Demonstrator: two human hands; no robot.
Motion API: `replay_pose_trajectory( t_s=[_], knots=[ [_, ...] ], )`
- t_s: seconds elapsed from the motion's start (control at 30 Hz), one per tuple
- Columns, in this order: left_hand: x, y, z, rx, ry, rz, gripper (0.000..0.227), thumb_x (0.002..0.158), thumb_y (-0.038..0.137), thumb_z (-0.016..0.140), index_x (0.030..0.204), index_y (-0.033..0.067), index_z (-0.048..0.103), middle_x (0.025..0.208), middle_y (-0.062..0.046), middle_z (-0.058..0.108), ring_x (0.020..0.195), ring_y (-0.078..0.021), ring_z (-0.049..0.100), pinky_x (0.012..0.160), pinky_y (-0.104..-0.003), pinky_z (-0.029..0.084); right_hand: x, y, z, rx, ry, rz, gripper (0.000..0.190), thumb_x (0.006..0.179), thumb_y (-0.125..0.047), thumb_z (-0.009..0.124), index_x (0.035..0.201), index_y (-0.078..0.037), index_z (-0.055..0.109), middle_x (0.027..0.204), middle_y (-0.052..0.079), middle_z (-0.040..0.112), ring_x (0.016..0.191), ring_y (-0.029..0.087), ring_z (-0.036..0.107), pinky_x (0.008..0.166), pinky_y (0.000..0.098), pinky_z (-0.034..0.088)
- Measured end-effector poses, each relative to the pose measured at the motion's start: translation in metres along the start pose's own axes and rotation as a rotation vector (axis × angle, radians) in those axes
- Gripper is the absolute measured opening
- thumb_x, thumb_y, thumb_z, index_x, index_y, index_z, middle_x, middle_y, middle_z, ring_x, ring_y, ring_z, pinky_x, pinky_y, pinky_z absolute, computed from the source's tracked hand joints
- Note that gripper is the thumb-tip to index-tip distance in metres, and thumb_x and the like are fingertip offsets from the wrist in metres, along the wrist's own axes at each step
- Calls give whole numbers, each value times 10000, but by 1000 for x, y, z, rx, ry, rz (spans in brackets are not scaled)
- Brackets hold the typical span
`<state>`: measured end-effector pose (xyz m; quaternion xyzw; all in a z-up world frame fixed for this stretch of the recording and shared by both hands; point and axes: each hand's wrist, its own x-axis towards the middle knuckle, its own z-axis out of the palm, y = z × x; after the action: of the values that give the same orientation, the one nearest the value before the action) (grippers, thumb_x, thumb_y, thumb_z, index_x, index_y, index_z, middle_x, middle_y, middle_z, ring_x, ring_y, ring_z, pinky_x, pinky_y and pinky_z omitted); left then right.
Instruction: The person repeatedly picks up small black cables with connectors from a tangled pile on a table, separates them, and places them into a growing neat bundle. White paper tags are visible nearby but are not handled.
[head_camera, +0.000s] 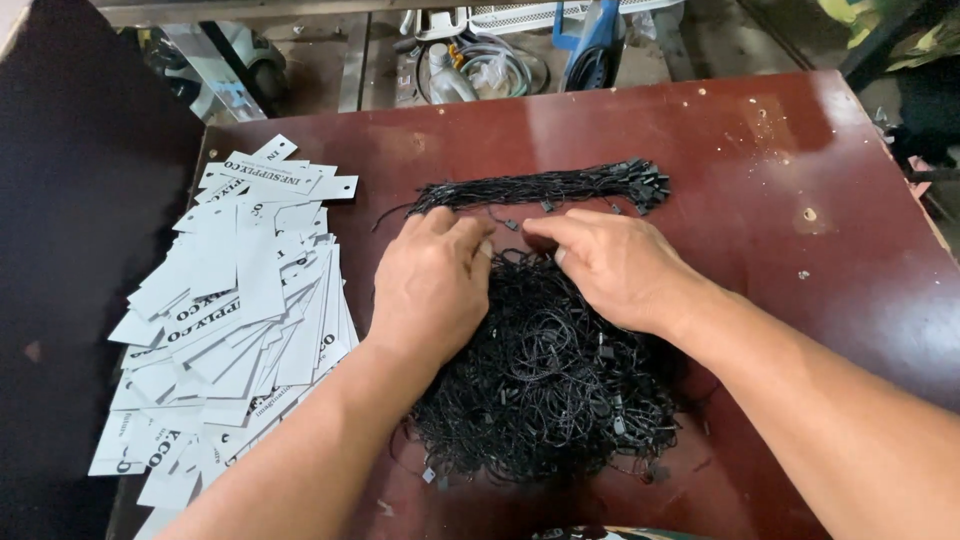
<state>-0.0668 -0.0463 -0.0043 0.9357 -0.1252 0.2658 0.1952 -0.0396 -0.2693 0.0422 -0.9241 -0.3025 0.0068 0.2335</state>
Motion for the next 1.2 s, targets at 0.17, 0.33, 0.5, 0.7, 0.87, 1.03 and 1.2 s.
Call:
replay_pose_trajectory(
  t_s=[0.17, 0.33, 0.5, 0.7, 0.87, 1.03, 1.2],
  knots=[
    [22, 7, 0, 50, -235, -6, 261, 946, 231, 578, 1158, 275, 724, 869, -24, 556, 753, -315, 649, 612, -459, 557, 6, 7, 9, -210, -61, 15, 275, 904, -210, 508, 1112, -265, 680, 855, 7, 631, 933, 297, 671, 845, 451, 547],
    [36, 7, -4, 92, -421, -13, 219, 930, 215, 589, 1093, 255, 729, 901, -41, 581, 744, -341, 686, 632, -489, 580, 1, 10, 0, 334, 131, 250, 276, 926, -166, 581, 1131, -219, 758, 861, 36, 730, 845, 189, 692, 724, 324, 563],
    [32, -4, 9, 130, -354, -6, 112, 862, 300, 712, 939, 232, 667, 847, -5, 575, 746, -299, 692, 617, -458, 585, 1, 30, 4, 830, 342, 513, 288, 923, -111, 587, 1157, -109, 754, 818, 76, 744, 675, 113, 689, 583, 232, 587],
    [32, -12, 17, 199, -343, 32, 107, 941, 274, 581, 897, 186, 622, 827, 5, 600, 730, -278, 710, 594, -432, 583, 1, 34, -1, 1135, 427, 523, 273, 991, -130, 546, 1209, -98, 708, 859, 53, 745, 678, 103, 709, 579, 229, 613],
    [37, -1, -12, 103, -479, -3, 183, 926, 348, 678, 1061, 233, 629, 923, -22, 619, 843, -326, 724, 706, -486, 602, -6, 30, -3, 1082, 465, 482, 251, 972, -104, 569, 1181, -71, 702, 834, 91, 724, 647, 131, 680, 550, 244, 604],
    [38, -4, 9, 127, -435, 41, 103, 933, 333, 651, 949, 234, 632, 861, -9, 635, 797, -305, 728, 678, -460, 602, -7, 28, -17, 1049, 560, 495, 233, 976, -99, 571, 1155, -84, 719, 790, 74, 707, 615, 101, 655, 522, 201, 571],
    [47, 9, -19, 43, -524, -153, 132, 940, 321, 606, 980, 196, 610, 935, -34, 679, 932, -326, 733, 797, -488, 592, -7, 31, -32, 953, 618, 520, 228, 977, -107, 572, 1153, -93, 714, 778, 63, 688, 596, 84, 637, 482, 192, 551]
  ],
)
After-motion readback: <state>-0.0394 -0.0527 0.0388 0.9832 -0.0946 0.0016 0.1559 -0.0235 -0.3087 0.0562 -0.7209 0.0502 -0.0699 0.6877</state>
